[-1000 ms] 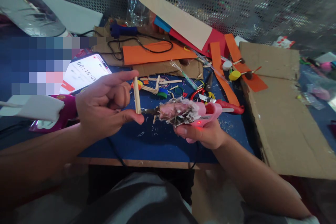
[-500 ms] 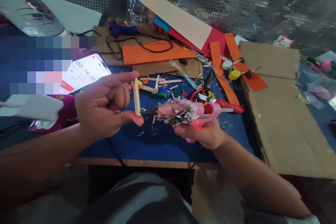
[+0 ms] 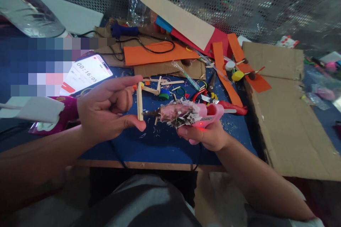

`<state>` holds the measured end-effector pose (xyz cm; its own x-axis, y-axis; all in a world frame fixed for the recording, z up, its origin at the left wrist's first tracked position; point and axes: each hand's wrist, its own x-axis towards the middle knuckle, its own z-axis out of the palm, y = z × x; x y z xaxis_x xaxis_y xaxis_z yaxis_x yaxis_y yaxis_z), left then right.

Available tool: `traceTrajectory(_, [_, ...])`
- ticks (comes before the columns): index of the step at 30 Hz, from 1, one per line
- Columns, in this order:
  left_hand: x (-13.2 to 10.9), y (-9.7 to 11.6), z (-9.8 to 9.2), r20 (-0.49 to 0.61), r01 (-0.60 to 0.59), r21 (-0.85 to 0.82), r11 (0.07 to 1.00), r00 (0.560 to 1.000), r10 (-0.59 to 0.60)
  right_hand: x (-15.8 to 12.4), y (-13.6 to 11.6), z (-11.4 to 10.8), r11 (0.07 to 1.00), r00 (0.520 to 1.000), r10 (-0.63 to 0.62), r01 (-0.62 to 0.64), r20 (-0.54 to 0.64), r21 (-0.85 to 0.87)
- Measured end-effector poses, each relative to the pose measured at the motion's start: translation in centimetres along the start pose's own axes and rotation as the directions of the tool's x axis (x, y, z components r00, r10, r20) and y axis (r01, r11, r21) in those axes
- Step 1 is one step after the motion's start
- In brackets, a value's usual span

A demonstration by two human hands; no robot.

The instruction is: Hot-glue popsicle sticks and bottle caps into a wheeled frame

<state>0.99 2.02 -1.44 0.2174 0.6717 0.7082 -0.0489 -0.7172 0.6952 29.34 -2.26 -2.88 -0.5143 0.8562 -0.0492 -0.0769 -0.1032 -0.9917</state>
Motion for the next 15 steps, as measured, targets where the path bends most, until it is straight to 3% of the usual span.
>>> traceTrajectory(15, [0.12,-0.01,0.11,0.024,-0.045,0.012,0.999,0.999,0.045,-0.02,-0.11,0.07,1.000,0.999,-0.011,0.010,-0.046,-0.016])
